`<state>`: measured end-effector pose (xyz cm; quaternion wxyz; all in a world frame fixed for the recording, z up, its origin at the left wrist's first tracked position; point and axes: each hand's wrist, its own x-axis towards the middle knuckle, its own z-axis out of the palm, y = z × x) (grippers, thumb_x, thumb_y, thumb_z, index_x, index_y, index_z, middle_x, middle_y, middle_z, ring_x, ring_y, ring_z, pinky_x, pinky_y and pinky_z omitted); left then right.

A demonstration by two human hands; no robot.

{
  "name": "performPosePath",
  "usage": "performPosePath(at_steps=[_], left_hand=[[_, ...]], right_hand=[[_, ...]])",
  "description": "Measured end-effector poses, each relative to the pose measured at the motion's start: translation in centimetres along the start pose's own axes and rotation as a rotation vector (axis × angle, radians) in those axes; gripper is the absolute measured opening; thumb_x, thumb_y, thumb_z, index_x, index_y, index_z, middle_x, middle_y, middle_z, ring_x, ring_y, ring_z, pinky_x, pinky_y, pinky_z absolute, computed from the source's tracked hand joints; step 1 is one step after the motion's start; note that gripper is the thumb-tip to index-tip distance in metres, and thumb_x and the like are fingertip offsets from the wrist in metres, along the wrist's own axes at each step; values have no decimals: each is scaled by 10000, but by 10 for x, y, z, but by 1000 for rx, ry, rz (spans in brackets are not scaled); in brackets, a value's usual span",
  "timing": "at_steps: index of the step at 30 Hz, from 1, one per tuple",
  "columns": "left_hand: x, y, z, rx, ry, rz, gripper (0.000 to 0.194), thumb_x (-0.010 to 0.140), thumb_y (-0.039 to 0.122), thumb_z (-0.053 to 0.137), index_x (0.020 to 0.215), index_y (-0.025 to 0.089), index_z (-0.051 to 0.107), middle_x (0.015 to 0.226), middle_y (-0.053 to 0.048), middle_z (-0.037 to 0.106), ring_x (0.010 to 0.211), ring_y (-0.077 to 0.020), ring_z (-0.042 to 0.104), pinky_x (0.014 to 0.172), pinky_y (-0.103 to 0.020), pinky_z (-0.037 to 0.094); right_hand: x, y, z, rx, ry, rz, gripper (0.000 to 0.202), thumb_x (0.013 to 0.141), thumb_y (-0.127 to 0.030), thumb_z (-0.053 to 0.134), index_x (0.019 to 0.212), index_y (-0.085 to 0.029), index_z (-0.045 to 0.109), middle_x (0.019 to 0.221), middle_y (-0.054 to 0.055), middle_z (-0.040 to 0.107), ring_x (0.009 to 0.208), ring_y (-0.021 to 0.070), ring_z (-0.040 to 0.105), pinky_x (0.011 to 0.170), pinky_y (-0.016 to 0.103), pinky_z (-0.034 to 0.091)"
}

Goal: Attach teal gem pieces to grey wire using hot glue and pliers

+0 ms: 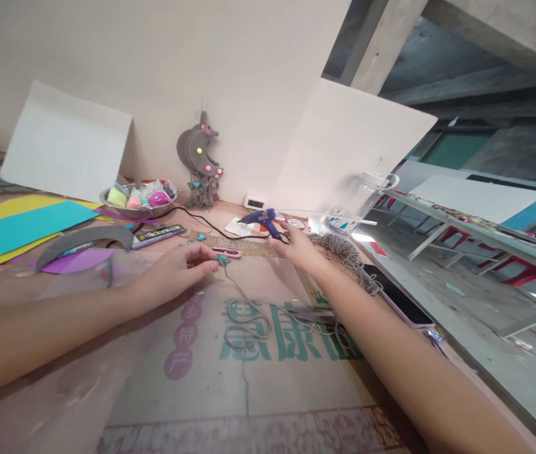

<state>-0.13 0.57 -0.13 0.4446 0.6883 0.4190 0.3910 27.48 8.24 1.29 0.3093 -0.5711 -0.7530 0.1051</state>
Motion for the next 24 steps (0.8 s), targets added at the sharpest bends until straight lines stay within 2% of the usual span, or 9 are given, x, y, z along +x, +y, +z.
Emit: performPosePath(at_steps=[4,8,15,19,21,24], left_hand=[[1,-1,1,0,-9,0,124,817,282,547,807,160,528,729,21,546,638,-99,498,543,-195,384],[2,-2,2,8,-8,16,122,820,280,545,808,159,535,738,21,554,647,-97,502,556,-192,386],[2,-3,0,22,-11,23,125,819,283,545,802,160,535,729,25,556,643,-96,501,561,-195,373],[3,-6,0,34,-17,34,137,819,300,540,807,164,536,709,28,550,625,-98,498,544,-198,368],[4,-8,1,31,-12,34,146,814,311,546,807,165,536,706,27,552,624,-101,502,543,-199,372],[4,-8,0,26,-7,19,161,808,326,551,806,165,541,699,26,553,619,-102,502,533,-196,374]], right_hand=[[24,4,8,-11,-42,43,474,716,-393,680,1128,-174,597,1093,112,661,948,263,624,830,393,477],[44,7,18,-61,-56,123,336,697,-370,688,954,-155,652,911,83,706,828,230,640,787,340,481],[54,13,35,-143,31,287,287,662,-309,676,898,-152,630,796,70,687,760,227,632,702,314,469],[52,11,28,-97,38,308,169,705,-289,620,798,-148,623,571,25,626,597,188,609,594,274,455],[49,6,19,-48,31,301,175,725,-298,605,777,-132,617,478,12,578,503,170,578,536,262,442],[36,-5,4,48,15,251,223,727,-324,619,819,-120,619,521,29,614,447,139,550,497,248,435]])
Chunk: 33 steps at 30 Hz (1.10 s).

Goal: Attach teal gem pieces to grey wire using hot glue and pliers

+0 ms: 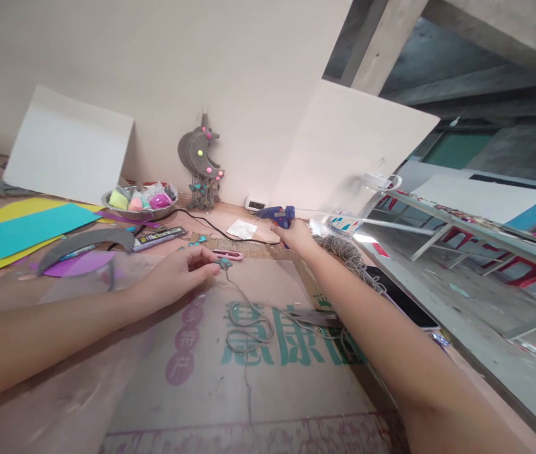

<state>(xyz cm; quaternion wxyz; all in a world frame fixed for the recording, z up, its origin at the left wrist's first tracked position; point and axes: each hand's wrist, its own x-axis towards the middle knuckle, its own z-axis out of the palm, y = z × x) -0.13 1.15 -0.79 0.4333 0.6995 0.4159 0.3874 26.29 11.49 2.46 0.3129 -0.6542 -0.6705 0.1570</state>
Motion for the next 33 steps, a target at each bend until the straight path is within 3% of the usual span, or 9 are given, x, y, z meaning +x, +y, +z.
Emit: performPosePath(at_steps=[4,9,12,14,18,27,33], left_hand=[[-2,3,-1,3,8,-9,152,807,315,546,803,164,548,714,18,564,617,-102,510,530,-196,380],[-2,3,0,5,13,-35,164,809,333,533,799,170,537,677,19,547,570,-105,502,487,-200,368],[-1,0,0,10,28,-12,184,806,358,540,803,174,534,686,17,548,584,-106,501,503,-203,376],[0,-2,1,2,25,0,184,805,358,542,800,175,529,686,19,543,586,-102,493,516,-203,381],[-1,-1,0,13,22,-7,185,809,363,535,798,178,523,658,31,520,552,-95,471,489,-197,368],[-2,-1,-1,48,38,-5,184,798,364,536,793,181,528,647,35,516,543,-97,461,479,-198,350],[-3,2,-2,42,42,16,179,788,357,538,789,178,536,647,33,526,534,-98,458,488,-203,351]], right_hand=[[-40,-10,-15,140,-36,-93,263,769,-353,577,949,-163,606,901,73,696,590,122,618,571,234,480],[-101,-18,-18,193,-44,-100,361,739,-511,609,788,-155,645,686,64,667,607,169,601,539,267,468],[-123,-18,-13,157,32,-82,407,702,-553,629,795,-158,665,786,80,694,720,216,633,634,321,506],[-129,-16,-9,152,54,-95,402,690,-547,645,841,-176,683,867,76,712,812,247,646,743,371,514],[-133,-13,-3,200,-74,-141,315,766,-492,598,905,-228,699,955,40,722,950,253,643,902,403,470],[-143,-27,1,141,-36,-199,226,741,-398,623,864,-208,613,823,28,698,775,209,645,710,322,522],[-143,-25,3,86,-79,-228,219,766,-432,602,803,-217,577,753,24,642,716,201,605,660,314,493]])
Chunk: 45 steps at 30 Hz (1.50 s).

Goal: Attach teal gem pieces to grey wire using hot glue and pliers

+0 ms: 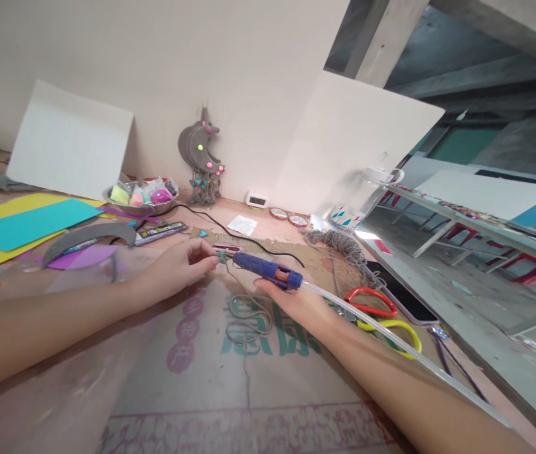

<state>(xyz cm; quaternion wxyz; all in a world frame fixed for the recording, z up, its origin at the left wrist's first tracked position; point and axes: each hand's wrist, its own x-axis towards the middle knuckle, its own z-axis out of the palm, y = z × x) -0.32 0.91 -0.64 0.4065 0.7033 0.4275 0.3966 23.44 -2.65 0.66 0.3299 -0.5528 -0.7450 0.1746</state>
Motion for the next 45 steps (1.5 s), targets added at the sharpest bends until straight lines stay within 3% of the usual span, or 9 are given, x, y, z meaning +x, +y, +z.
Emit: performPosePath(at_steps=[5,11,20,32,45], left_hand=[[0,-1,0,3,-7,5,174,792,354,534,798,180,535,651,33,526,534,-98,466,481,-200,356],[-1,0,0,-4,-25,-11,166,798,346,534,801,181,518,645,35,517,527,-95,469,465,-196,354],[-2,1,1,-10,-19,-10,170,787,350,549,790,182,524,646,30,523,531,-101,474,470,-205,354],[-1,0,1,-13,-30,1,168,782,351,544,780,184,524,636,32,531,535,-109,492,483,-215,370],[-2,2,2,-15,-46,-8,166,791,355,537,789,190,515,610,35,525,504,-107,484,471,-215,363]], right_hand=[[-2,-2,0,-46,-26,-9,260,766,-470,601,750,-215,550,689,11,603,659,185,569,619,300,466],[0,-4,0,-23,-13,15,231,769,-446,601,801,-221,560,759,16,613,726,192,574,670,307,460],[-1,-3,1,-83,-16,21,304,757,-510,590,712,-221,508,648,-5,553,647,180,533,618,299,429],[0,-10,3,-91,26,-72,300,734,-463,626,637,-212,493,587,-14,492,579,154,477,538,266,362],[-1,-2,4,-141,27,-60,339,753,-525,599,660,-213,504,598,-10,514,578,157,499,543,267,399]])
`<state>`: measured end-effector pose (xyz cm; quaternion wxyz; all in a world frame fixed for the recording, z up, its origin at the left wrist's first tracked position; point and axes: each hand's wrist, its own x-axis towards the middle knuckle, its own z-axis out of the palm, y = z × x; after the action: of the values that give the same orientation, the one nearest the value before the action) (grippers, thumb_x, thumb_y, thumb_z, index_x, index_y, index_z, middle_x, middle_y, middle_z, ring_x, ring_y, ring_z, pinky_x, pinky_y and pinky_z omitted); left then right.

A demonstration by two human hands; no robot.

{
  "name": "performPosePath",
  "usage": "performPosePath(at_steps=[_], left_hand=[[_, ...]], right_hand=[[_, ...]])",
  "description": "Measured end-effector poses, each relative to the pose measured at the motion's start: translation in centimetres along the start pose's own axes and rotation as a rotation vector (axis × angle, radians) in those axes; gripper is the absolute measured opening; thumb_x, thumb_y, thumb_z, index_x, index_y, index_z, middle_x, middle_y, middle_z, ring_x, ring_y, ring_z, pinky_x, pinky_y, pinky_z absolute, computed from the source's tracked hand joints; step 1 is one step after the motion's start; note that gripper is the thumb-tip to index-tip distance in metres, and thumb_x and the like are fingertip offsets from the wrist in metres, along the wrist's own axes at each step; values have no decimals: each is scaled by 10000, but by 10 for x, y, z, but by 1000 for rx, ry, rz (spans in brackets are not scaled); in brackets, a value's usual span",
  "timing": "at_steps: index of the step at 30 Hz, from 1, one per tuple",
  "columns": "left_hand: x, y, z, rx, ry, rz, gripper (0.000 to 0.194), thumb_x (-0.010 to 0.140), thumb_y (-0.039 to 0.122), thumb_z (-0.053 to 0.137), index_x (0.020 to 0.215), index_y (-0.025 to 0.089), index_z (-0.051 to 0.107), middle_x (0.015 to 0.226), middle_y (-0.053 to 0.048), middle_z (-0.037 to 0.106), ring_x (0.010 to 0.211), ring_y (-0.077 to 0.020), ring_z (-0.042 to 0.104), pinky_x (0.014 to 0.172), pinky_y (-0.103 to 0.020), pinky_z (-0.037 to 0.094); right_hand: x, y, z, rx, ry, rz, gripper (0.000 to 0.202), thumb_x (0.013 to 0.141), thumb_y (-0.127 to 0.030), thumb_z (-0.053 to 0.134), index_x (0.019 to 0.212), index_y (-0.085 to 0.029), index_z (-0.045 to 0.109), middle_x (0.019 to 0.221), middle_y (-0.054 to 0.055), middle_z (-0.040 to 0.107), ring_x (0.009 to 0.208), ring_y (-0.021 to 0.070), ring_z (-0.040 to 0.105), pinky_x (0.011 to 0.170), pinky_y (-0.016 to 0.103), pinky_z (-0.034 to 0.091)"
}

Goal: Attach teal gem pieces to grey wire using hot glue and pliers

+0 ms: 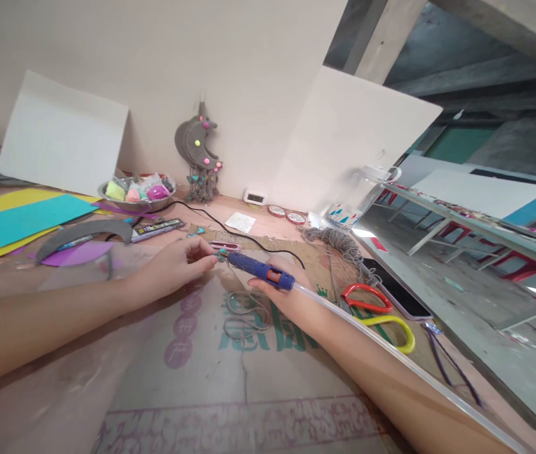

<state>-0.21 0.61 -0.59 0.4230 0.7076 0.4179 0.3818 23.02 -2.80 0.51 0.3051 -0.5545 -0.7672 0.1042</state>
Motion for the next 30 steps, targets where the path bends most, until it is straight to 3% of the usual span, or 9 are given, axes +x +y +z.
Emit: performPosePath(at_steps=[30], left_hand=[[-1,2,0,-9,-18,-13,144,812,327,523,784,189,490,580,49,500,481,-94,472,453,-204,358]], right_hand=[[0,3,1,-35,23,12,308,757,-510,599,732,-206,557,713,19,609,686,190,580,647,299,446]])
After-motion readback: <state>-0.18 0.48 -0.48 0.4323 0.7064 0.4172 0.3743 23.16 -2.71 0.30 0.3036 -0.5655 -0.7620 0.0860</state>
